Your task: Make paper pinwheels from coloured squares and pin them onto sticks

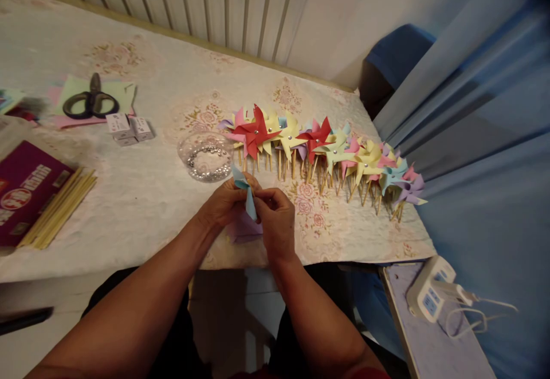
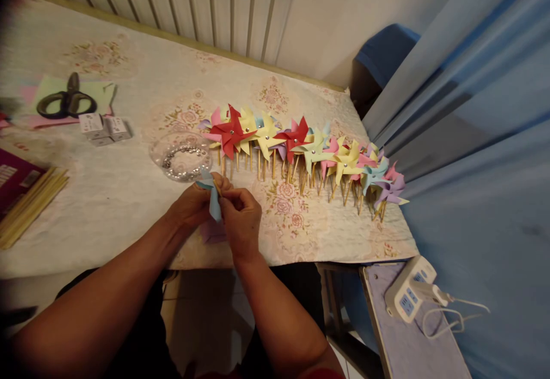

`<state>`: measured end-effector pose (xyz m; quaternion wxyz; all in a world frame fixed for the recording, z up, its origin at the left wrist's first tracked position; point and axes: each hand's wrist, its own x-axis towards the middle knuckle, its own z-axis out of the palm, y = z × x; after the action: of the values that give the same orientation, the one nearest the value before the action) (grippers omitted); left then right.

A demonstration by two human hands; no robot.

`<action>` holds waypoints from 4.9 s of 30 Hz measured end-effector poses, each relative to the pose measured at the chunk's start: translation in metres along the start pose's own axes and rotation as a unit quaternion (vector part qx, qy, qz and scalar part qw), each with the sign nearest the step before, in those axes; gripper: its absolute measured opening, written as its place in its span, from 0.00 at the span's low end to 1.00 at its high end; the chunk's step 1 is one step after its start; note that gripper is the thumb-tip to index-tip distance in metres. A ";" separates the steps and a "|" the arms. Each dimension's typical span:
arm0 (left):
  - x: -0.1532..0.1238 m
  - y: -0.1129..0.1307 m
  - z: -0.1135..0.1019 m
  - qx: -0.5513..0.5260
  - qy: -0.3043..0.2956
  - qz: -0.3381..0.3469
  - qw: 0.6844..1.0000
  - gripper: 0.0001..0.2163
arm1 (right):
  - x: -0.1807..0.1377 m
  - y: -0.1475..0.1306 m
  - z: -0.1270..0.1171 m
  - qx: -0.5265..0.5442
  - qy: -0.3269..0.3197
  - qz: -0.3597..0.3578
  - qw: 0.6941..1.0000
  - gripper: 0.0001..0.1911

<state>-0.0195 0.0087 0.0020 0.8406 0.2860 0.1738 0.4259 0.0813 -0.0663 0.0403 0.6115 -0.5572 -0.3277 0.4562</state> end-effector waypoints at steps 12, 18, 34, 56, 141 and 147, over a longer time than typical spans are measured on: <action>-0.001 0.001 0.003 0.017 0.000 0.004 1.000 0.13 | 0.005 0.006 -0.003 -0.005 -0.007 0.008 1.000 0.05; -0.001 0.004 0.006 0.022 0.000 0.015 1.000 0.15 | 0.011 0.002 -0.013 -0.012 -0.032 0.013 0.999 0.06; 0.006 0.011 0.006 0.043 0.136 0.074 0.987 0.12 | 0.026 0.015 -0.042 -0.177 -0.110 0.076 0.975 0.08; 0.008 0.003 -0.006 0.146 0.170 -0.015 0.974 0.15 | 0.046 0.023 -0.057 -0.066 -0.106 0.104 0.987 0.13; 0.003 -0.006 0.007 0.304 0.098 -0.036 0.947 0.10 | 0.046 0.037 -0.051 -0.031 -0.140 0.101 0.985 0.10; 0.002 -0.003 0.008 0.308 0.101 -0.037 0.945 0.09 | 0.047 0.037 -0.053 -0.028 -0.132 0.104 0.985 0.11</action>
<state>-0.0120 0.0058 0.0060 0.7046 0.4799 0.3912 0.3468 0.1400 -0.0447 -0.0102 0.4962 -0.5404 -0.3585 0.5773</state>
